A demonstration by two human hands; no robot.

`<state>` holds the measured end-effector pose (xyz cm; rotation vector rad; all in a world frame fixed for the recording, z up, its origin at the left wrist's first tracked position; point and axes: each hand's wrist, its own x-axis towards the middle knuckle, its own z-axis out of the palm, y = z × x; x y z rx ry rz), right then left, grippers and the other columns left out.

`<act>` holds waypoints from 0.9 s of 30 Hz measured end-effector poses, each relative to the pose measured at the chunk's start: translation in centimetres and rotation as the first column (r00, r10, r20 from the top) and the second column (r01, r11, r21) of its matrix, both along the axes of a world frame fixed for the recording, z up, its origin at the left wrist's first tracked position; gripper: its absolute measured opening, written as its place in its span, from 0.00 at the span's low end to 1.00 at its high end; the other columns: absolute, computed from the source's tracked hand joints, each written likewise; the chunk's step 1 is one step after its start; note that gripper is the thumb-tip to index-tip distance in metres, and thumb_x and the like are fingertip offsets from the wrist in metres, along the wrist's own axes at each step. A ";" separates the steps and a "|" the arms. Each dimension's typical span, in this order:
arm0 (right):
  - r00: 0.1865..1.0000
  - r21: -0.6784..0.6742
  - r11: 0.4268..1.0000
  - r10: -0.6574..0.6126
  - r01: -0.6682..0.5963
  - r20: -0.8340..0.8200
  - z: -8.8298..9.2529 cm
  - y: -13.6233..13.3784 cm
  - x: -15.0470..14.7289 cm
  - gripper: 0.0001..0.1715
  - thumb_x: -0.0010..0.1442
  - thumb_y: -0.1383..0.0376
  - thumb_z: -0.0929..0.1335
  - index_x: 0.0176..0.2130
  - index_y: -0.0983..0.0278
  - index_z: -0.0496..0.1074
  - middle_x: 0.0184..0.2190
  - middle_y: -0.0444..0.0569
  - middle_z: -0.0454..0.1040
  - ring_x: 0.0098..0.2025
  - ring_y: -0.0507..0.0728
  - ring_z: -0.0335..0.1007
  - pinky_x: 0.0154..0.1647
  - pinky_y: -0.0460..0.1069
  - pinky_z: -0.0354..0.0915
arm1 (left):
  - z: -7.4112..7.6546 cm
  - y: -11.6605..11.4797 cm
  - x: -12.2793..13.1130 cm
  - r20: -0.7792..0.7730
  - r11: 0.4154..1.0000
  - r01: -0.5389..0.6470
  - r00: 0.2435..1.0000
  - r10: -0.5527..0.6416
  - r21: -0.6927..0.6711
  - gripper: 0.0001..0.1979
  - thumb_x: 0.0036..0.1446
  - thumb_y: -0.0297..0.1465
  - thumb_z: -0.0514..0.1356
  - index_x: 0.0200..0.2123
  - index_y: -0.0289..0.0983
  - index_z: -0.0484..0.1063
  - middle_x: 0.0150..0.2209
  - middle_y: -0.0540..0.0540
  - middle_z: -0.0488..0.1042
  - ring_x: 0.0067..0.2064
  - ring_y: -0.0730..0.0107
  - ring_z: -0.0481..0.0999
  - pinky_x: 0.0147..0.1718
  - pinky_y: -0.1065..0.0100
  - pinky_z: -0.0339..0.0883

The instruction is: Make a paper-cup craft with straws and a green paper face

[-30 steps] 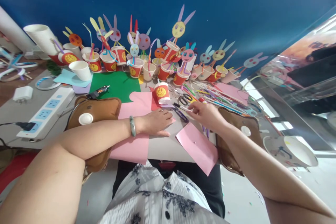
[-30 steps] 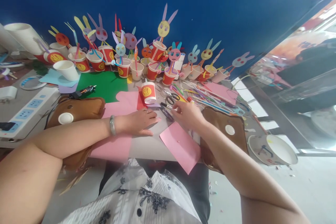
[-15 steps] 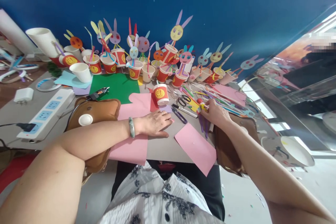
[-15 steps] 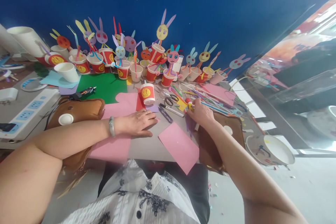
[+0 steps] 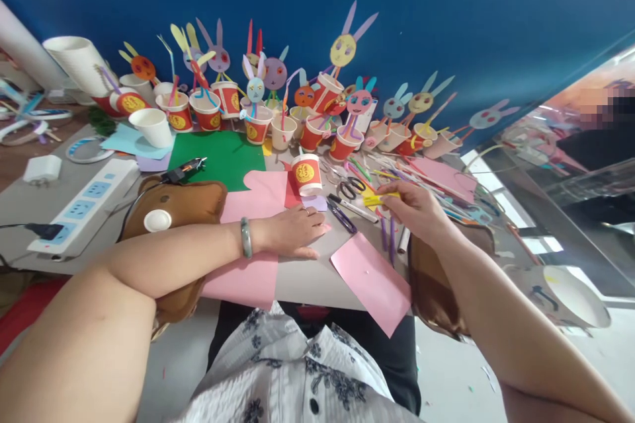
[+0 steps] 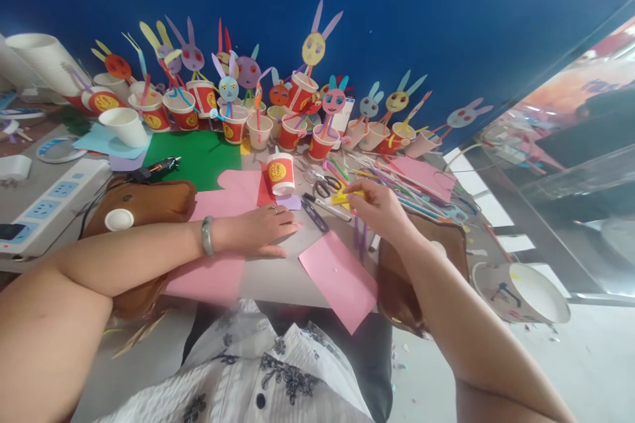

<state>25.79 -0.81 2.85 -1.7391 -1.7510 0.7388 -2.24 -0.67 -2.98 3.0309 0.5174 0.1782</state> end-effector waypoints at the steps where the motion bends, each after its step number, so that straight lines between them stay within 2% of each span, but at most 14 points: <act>1: 0.994 -0.059 0.998 0.027 -0.034 -0.105 -0.4 0.1 -0.6 0.12 0.56 0.59 0.67 0.39 0.63 0.73 0.19 0.41 0.67 0.17 0.49 0.54 0.19 0.46 0.49 | 0.0 0.0 0.0 -0.002 1.000 -0.001 1.000 0.001 0.002 0.28 0.64 0.46 0.60 0.57 0.30 0.68 0.53 0.35 0.73 0.51 0.50 0.72 0.47 0.57 0.62; 3: 0.968 -0.123 0.988 0.062 -0.094 -0.244 -1.2 0.3 -1.9 0.12 0.55 0.59 0.69 0.37 0.63 0.73 0.18 0.39 0.66 0.17 0.48 0.54 0.18 0.45 0.49 | 0.0 0.0 0.0 0.003 1.000 0.005 1.000 -0.005 0.005 0.29 0.64 0.46 0.60 0.58 0.29 0.68 0.53 0.35 0.73 0.52 0.50 0.71 0.47 0.56 0.62; 5: 0.947 -0.135 0.983 0.078 -0.126 -0.312 -1.8 0.4 -3.1 0.11 0.54 0.59 0.70 0.36 0.63 0.73 0.19 0.39 0.66 0.17 0.47 0.54 0.18 0.44 0.49 | -0.1 0.1 0.0 0.012 1.000 0.013 1.000 -0.013 -0.005 0.29 0.65 0.46 0.59 0.59 0.29 0.67 0.54 0.34 0.73 0.53 0.49 0.71 0.47 0.56 0.62; 9: 0.931 -0.157 0.975 0.090 -0.155 -0.355 -2.8 0.3 -4.2 0.12 0.55 0.57 0.71 0.35 0.63 0.73 0.18 0.38 0.66 0.16 0.46 0.53 0.18 0.44 0.50 | -0.2 0.2 -0.1 0.005 0.999 0.019 1.000 -0.019 -0.051 0.29 0.66 0.46 0.57 0.59 0.29 0.67 0.56 0.33 0.72 0.54 0.49 0.70 0.48 0.55 0.62; 16: 0.906 -0.111 0.983 0.089 -0.147 -0.413 -4.5 0.2 -3.4 0.16 0.56 0.54 0.72 0.39 0.62 0.71 0.17 0.36 0.65 0.17 0.48 0.55 0.19 0.45 0.53 | 0.1 -0.1 -0.2 0.059 0.998 0.001 0.998 0.003 -0.067 0.27 0.64 0.46 0.61 0.56 0.31 0.69 0.52 0.34 0.74 0.52 0.50 0.71 0.48 0.55 0.63; 18: 0.920 -0.081 0.990 0.073 -0.112 -0.385 -4.9 0.1 -3.3 0.14 0.56 0.55 0.71 0.38 0.62 0.71 0.17 0.36 0.64 0.17 0.49 0.56 0.20 0.46 0.54 | 0.2 -0.2 -0.2 0.060 0.998 0.001 0.998 0.003 -0.069 0.26 0.64 0.46 0.60 0.55 0.30 0.69 0.50 0.35 0.74 0.51 0.51 0.71 0.47 0.55 0.63; 21: 0.964 -0.036 0.996 0.074 -0.085 -0.256 -5.0 -0.1 -3.1 0.12 0.58 0.57 0.68 0.38 0.62 0.73 0.17 0.37 0.64 0.18 0.50 0.56 0.20 0.46 0.54 | 0.3 -0.3 -0.2 0.084 0.998 -0.006 0.996 0.011 -0.059 0.27 0.64 0.44 0.62 0.56 0.29 0.68 0.50 0.35 0.74 0.52 0.51 0.71 0.49 0.55 0.63; 27: 0.989 0.081 0.986 0.149 -0.147 -0.018 -4.3 -0.9 -3.0 0.10 0.57 0.62 0.66 0.36 0.60 0.77 0.28 0.44 0.77 0.26 0.53 0.70 0.27 0.48 0.64 | 0.1 -0.6 -0.1 0.083 0.997 -0.032 0.996 0.037 -0.066 0.27 0.62 0.44 0.63 0.56 0.30 0.69 0.50 0.36 0.74 0.53 0.51 0.70 0.51 0.55 0.63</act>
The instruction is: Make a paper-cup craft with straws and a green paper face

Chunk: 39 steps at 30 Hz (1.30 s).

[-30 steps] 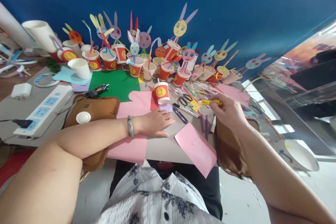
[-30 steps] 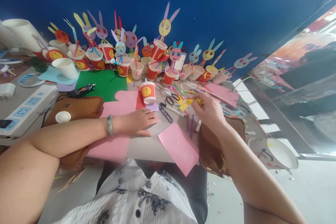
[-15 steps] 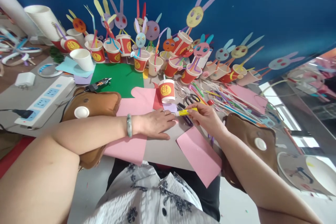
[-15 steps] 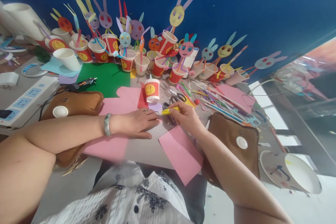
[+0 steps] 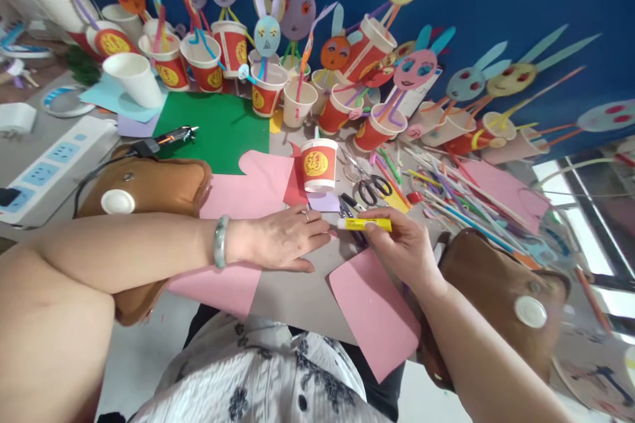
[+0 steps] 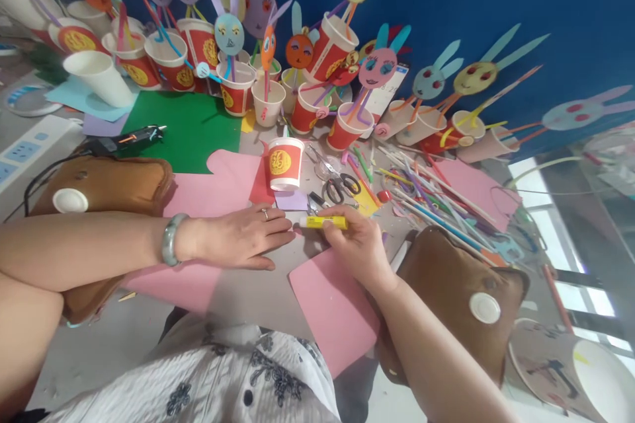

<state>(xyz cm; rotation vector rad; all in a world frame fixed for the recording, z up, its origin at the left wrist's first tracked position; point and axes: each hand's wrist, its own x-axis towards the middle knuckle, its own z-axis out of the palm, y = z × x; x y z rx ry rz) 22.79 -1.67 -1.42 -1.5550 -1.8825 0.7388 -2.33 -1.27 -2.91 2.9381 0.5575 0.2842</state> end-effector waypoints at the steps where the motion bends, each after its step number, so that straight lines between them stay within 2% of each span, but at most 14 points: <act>1: 1.000 0.016 1.000 0.019 -0.019 0.023 0.1 -0.1 0.0 0.10 0.56 0.63 0.66 0.36 0.60 0.77 0.29 0.44 0.78 0.26 0.53 0.71 0.28 0.48 0.65 | -0.1 -0.1 0.0 -0.007 1.000 -0.002 1.000 0.002 0.000 0.26 0.63 0.44 0.63 0.55 0.30 0.70 0.51 0.36 0.74 0.53 0.52 0.70 0.51 0.55 0.63; 9: 0.981 0.133 0.976 0.159 -0.173 0.111 -0.2 -0.9 -0.1 0.08 0.58 0.66 0.67 0.37 0.58 0.77 0.30 0.45 0.79 0.30 0.55 0.74 0.32 0.49 0.69 | -0.9 -0.3 0.2 -0.002 0.999 -0.022 1.000 0.022 0.030 0.28 0.63 0.45 0.63 0.57 0.30 0.69 0.52 0.36 0.72 0.53 0.51 0.69 0.50 0.56 0.61; 15: 0.958 0.178 0.946 0.251 -0.273 0.136 -0.3 -1.2 -0.5 0.08 0.60 0.66 0.67 0.39 0.59 0.76 0.29 0.45 0.77 0.27 0.53 0.71 0.26 0.48 0.66 | -1.2 -0.1 0.1 0.018 1.000 0.000 1.000 0.000 0.003 0.26 0.63 0.45 0.62 0.56 0.32 0.69 0.52 0.36 0.72 0.53 0.52 0.69 0.49 0.57 0.60; 26: 0.939 0.231 0.926 0.242 -0.299 0.244 -0.7 -1.3 -0.6 0.04 0.61 0.65 0.68 0.39 0.58 0.72 0.31 0.47 0.78 0.32 0.56 0.76 0.34 0.50 0.71 | -0.8 -0.2 0.1 0.005 1.000 -0.010 1.000 0.010 0.026 0.25 0.63 0.44 0.62 0.54 0.31 0.70 0.49 0.37 0.72 0.50 0.52 0.68 0.48 0.56 0.59; 31: 0.927 0.186 0.940 0.221 -0.285 0.302 -1.2 -1.3 -0.3 0.04 0.62 0.63 0.67 0.40 0.58 0.70 0.31 0.46 0.79 0.29 0.56 0.76 0.31 0.50 0.70 | -0.8 -0.2 0.0 0.034 1.000 -0.014 0.999 0.013 0.016 0.23 0.61 0.43 0.65 0.52 0.32 0.71 0.48 0.37 0.72 0.50 0.52 0.69 0.48 0.56 0.59; 39: 0.936 0.216 0.935 0.219 -0.282 0.276 -1.6 -1.4 -0.5 0.05 0.60 0.64 0.69 0.39 0.58 0.69 0.30 0.45 0.79 0.26 0.54 0.75 0.27 0.48 0.68 | -0.9 -0.2 0.0 0.016 0.999 -0.004 1.000 0.003 0.044 0.24 0.62 0.44 0.63 0.53 0.32 0.71 0.48 0.36 0.72 0.50 0.51 0.68 0.48 0.55 0.60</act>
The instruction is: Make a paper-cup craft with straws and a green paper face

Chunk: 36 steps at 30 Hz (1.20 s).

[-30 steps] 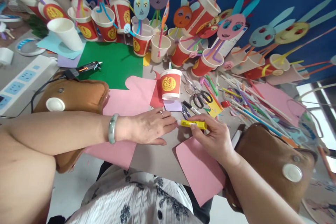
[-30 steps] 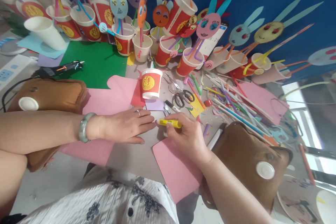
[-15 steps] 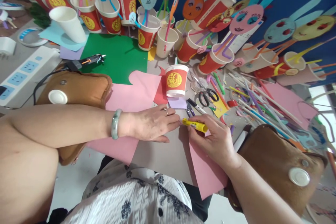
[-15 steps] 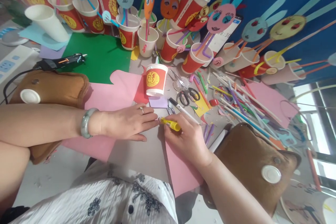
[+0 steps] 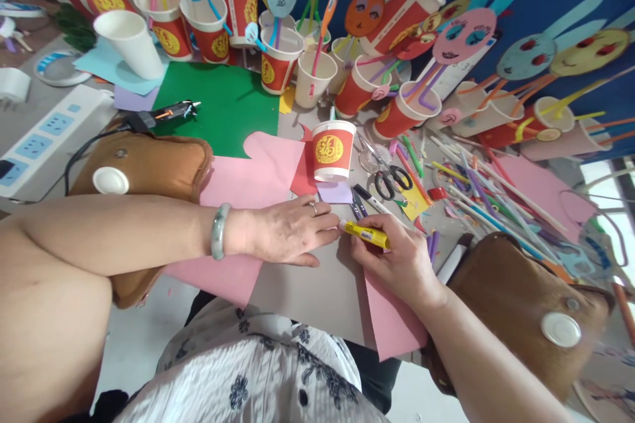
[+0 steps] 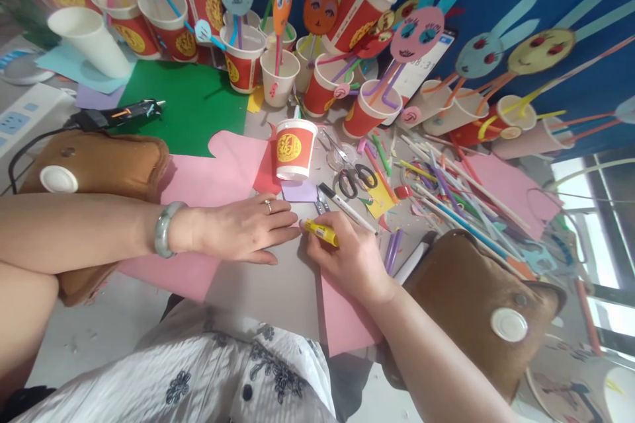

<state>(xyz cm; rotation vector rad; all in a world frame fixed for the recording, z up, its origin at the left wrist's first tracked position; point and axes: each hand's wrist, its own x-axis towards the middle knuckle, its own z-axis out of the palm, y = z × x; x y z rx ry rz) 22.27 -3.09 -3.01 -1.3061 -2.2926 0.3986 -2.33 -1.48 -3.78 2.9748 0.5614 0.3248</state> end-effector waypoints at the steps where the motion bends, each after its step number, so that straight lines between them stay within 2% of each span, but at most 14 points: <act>1: 1.000 0.009 1.000 0.011 -0.011 -0.006 0.0 0.0 0.0 0.05 0.60 0.64 0.69 0.39 0.58 0.69 0.30 0.45 0.79 0.26 0.54 0.75 0.27 0.48 0.68 | 0.0 0.0 0.0 -0.013 1.000 0.000 1.000 0.000 0.004 0.25 0.63 0.44 0.63 0.53 0.31 0.70 0.48 0.36 0.72 0.50 0.51 0.68 0.48 0.55 0.60; 9: 0.999 0.036 0.999 0.034 -0.034 0.011 -0.2 0.1 0.1 0.05 0.60 0.63 0.69 0.39 0.59 0.69 0.29 0.45 0.79 0.26 0.54 0.75 0.26 0.48 0.67 | 0.3 -0.1 0.1 -0.047 1.000 -0.007 0.999 0.006 -0.024 0.25 0.64 0.44 0.61 0.55 0.31 0.69 0.50 0.36 0.71 0.51 0.51 0.68 0.48 0.55 0.60; 19: 1.000 0.092 0.996 0.019 -0.021 0.025 -0.7 0.1 0.0 0.05 0.61 0.61 0.69 0.37 0.60 0.69 0.25 0.44 0.77 0.22 0.52 0.72 0.23 0.47 0.65 | 0.5 -0.3 0.0 0.033 1.000 -0.027 0.999 0.028 -0.011 0.25 0.61 0.44 0.64 0.53 0.31 0.70 0.48 0.36 0.72 0.51 0.51 0.69 0.50 0.55 0.60; 22: 1.000 0.137 0.990 0.021 -0.020 -0.007 -0.8 0.1 -0.2 0.06 0.62 0.60 0.69 0.36 0.60 0.70 0.23 0.43 0.75 0.21 0.52 0.71 0.22 0.46 0.64 | 0.5 -0.3 -0.1 0.035 1.000 -0.021 0.999 0.021 0.001 0.24 0.62 0.43 0.64 0.52 0.30 0.71 0.48 0.36 0.72 0.51 0.51 0.69 0.50 0.55 0.60; 27: 0.992 0.156 0.987 -0.022 0.042 -0.128 -0.5 0.1 -0.4 0.06 0.58 0.65 0.71 0.36 0.60 0.68 0.25 0.43 0.77 0.21 0.52 0.70 0.22 0.46 0.65 | 0.2 -0.3 -0.2 0.068 1.000 -0.019 0.997 0.020 -0.016 0.25 0.61 0.42 0.65 0.55 0.31 0.69 0.49 0.36 0.72 0.51 0.52 0.70 0.50 0.56 0.60; 31: 0.993 0.156 0.988 0.031 -0.013 -0.111 -0.4 0.1 -0.3 0.06 0.57 0.66 0.71 0.35 0.60 0.68 0.24 0.41 0.76 0.20 0.50 0.69 0.22 0.45 0.64 | 0.3 -0.3 -0.1 0.031 1.000 -0.021 0.999 0.021 -0.003 0.25 0.62 0.43 0.63 0.54 0.32 0.70 0.48 0.37 0.72 0.51 0.52 0.69 0.50 0.56 0.60; 36: 0.997 0.132 0.990 0.057 -0.049 -0.055 -0.9 0.1 -0.3 0.05 0.60 0.63 0.70 0.36 0.60 0.70 0.23 0.42 0.75 0.20 0.51 0.69 0.21 0.46 0.63 | 0.5 -0.3 0.0 0.005 1.000 -0.028 1.000 0.027 0.005 0.24 0.62 0.45 0.64 0.52 0.32 0.71 0.49 0.37 0.72 0.52 0.52 0.69 0.51 0.56 0.60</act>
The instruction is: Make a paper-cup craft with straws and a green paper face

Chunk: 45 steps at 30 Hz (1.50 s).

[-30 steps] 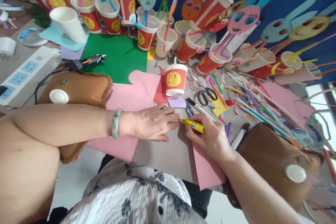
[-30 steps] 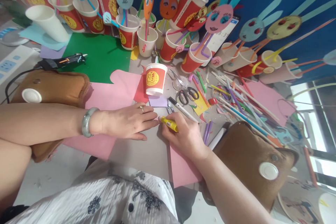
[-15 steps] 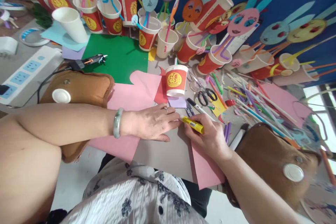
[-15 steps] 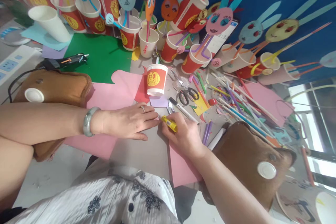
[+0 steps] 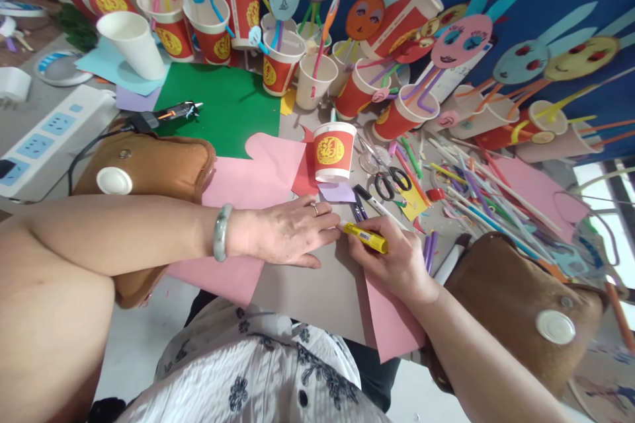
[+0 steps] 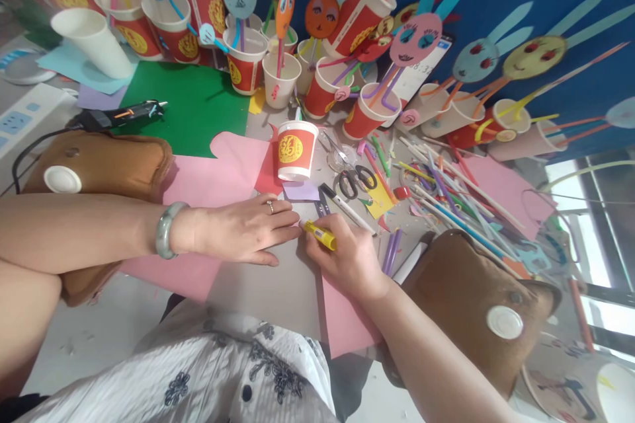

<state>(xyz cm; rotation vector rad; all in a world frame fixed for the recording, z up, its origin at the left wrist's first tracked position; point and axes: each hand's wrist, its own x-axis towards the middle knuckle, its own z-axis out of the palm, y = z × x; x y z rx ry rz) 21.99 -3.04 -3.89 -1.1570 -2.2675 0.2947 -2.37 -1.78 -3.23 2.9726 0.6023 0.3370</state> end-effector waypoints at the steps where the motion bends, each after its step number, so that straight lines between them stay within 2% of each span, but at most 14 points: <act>1: 1.000 0.011 1.000 0.001 -0.001 0.007 -0.1 0.0 0.0 0.05 0.61 0.62 0.70 0.37 0.60 0.70 0.23 0.42 0.75 0.20 0.51 0.69 0.21 0.46 0.64 | 0.0 0.0 0.0 -0.003 1.000 0.002 1.000 -0.002 0.004 0.24 0.62 0.45 0.63 0.52 0.32 0.71 0.49 0.37 0.72 0.52 0.51 0.69 0.51 0.55 0.60; 6: 0.999 0.050 0.998 -0.032 0.033 -0.027 -0.2 0.2 -0.1 0.05 0.61 0.63 0.70 0.37 0.60 0.69 0.25 0.43 0.76 0.22 0.52 0.72 0.23 0.46 0.66 | -0.4 0.1 -0.1 -0.020 1.000 0.014 1.000 -0.014 0.010 0.25 0.64 0.46 0.60 0.54 0.31 0.70 0.51 0.35 0.71 0.54 0.50 0.68 0.52 0.54 0.60; 9: 0.995 0.038 0.997 -0.059 0.062 -0.075 0.0 0.3 0.0 0.07 0.58 0.65 0.71 0.36 0.59 0.68 0.24 0.41 0.75 0.21 0.51 0.70 0.22 0.45 0.64 | -0.4 0.1 -0.2 -0.011 1.000 0.017 1.000 -0.017 0.008 0.27 0.64 0.46 0.61 0.56 0.30 0.69 0.51 0.35 0.71 0.54 0.50 0.68 0.52 0.54 0.60; 13: 0.999 -0.001 1.000 0.015 -0.015 -0.044 -0.1 0.1 0.2 0.06 0.58 0.66 0.71 0.36 0.60 0.68 0.22 0.40 0.74 0.18 0.49 0.66 0.19 0.44 0.62 | -0.1 0.0 -0.1 0.005 1.000 0.007 1.000 -0.007 0.002 0.25 0.61 0.44 0.64 0.53 0.31 0.71 0.48 0.37 0.72 0.51 0.52 0.69 0.51 0.55 0.60; 16: 1.000 0.019 1.000 0.018 -0.018 -0.006 -0.4 0.1 0.1 0.06 0.60 0.64 0.71 0.37 0.60 0.69 0.23 0.42 0.75 0.20 0.51 0.70 0.21 0.45 0.65 | 0.1 0.0 0.0 0.015 1.000 0.002 1.000 -0.002 0.002 0.24 0.61 0.44 0.65 0.51 0.31 0.72 0.48 0.37 0.73 0.51 0.52 0.70 0.50 0.55 0.61; 20: 0.998 0.046 0.998 -0.049 0.051 -0.049 -0.4 0.2 -0.2 0.06 0.60 0.63 0.71 0.37 0.60 0.69 0.25 0.43 0.77 0.22 0.52 0.72 0.23 0.45 0.66 | -0.1 0.0 -0.1 0.036 1.000 0.000 0.999 0.000 -0.001 0.25 0.60 0.44 0.65 0.53 0.31 0.71 0.49 0.36 0.73 0.52 0.51 0.70 0.53 0.54 0.60; 25: 0.971 -0.014 0.975 -0.220 0.220 -0.096 0.5 0.2 -0.2 0.06 0.56 0.64 0.71 0.35 0.59 0.70 0.28 0.45 0.78 0.24 0.53 0.72 0.25 0.47 0.67 | -0.3 0.1 -0.2 0.000 1.000 0.020 1.000 -0.020 -0.014 0.25 0.63 0.44 0.62 0.54 0.31 0.70 0.50 0.36 0.72 0.53 0.51 0.69 0.51 0.55 0.61; 27: 0.976 -0.029 0.981 -0.196 0.194 -0.093 0.7 0.2 -0.1 0.06 0.56 0.65 0.71 0.35 0.59 0.70 0.28 0.44 0.78 0.24 0.53 0.72 0.26 0.47 0.68 | -0.3 0.2 -0.2 -0.002 1.000 0.019 1.000 -0.019 -0.014 0.25 0.63 0.45 0.62 0.55 0.31 0.70 0.50 0.36 0.72 0.52 0.51 0.69 0.50 0.56 0.61; 31: 0.997 -0.040 0.999 -0.008 0.005 -0.078 0.4 0.2 -0.2 0.05 0.58 0.66 0.70 0.37 0.59 0.71 0.26 0.42 0.78 0.23 0.52 0.73 0.26 0.46 0.68 | -0.1 0.1 -0.2 0.027 1.000 0.006 1.000 -0.006 -0.013 0.25 0.60 0.44 0.65 0.53 0.32 0.71 0.48 0.37 0.73 0.51 0.52 0.70 0.50 0.56 0.60; 33: 0.998 -0.023 0.999 0.037 -0.038 -0.040 0.0 0.2 -0.2 0.05 0.59 0.66 0.70 0.38 0.59 0.70 0.27 0.43 0.78 0.24 0.52 0.74 0.26 0.46 0.69 | 0.0 0.1 -0.2 0.024 1.000 0.006 1.000 -0.006 -0.010 0.24 0.60 0.44 0.65 0.51 0.32 0.71 0.49 0.37 0.73 0.52 0.52 0.69 0.51 0.55 0.60; 37: 1.000 -0.003 1.000 0.021 -0.021 0.019 -0.5 0.3 -0.3 0.04 0.62 0.61 0.69 0.38 0.59 0.70 0.28 0.46 0.80 0.26 0.55 0.76 0.26 0.48 0.70 | 0.0 0.0 -0.2 0.014 1.000 0.002 1.000 -0.002 -0.013 0.23 0.61 0.44 0.64 0.51 0.33 0.72 0.50 0.37 0.73 0.52 0.51 0.69 0.50 0.55 0.60; 42: 0.992 -0.006 0.994 -0.109 0.109 -0.061 0.0 0.2 -0.4 0.06 0.61 0.61 0.70 0.36 0.59 0.69 0.26 0.45 0.78 0.23 0.53 0.73 0.23 0.47 0.67 | 0.1 0.0 -0.1 -0.002 1.000 -0.009 1.000 0.009 -0.022 0.24 0.61 0.44 0.64 0.53 0.33 0.71 0.50 0.37 0.72 0.54 0.51 0.70 0.52 0.56 0.59; 45: 0.994 -0.057 0.996 -0.075 0.070 -0.083 0.3 0.2 -0.3 0.05 0.59 0.64 0.70 0.36 0.59 0.68 0.25 0.43 0.77 0.21 0.52 0.70 0.22 0.47 0.65 | 0.2 0.0 0.0 -0.024 1.000 -0.007 1.000 0.006 -0.023 0.26 0.61 0.45 0.64 0.54 0.32 0.70 0.50 0.36 0.73 0.53 0.52 0.70 0.52 0.56 0.60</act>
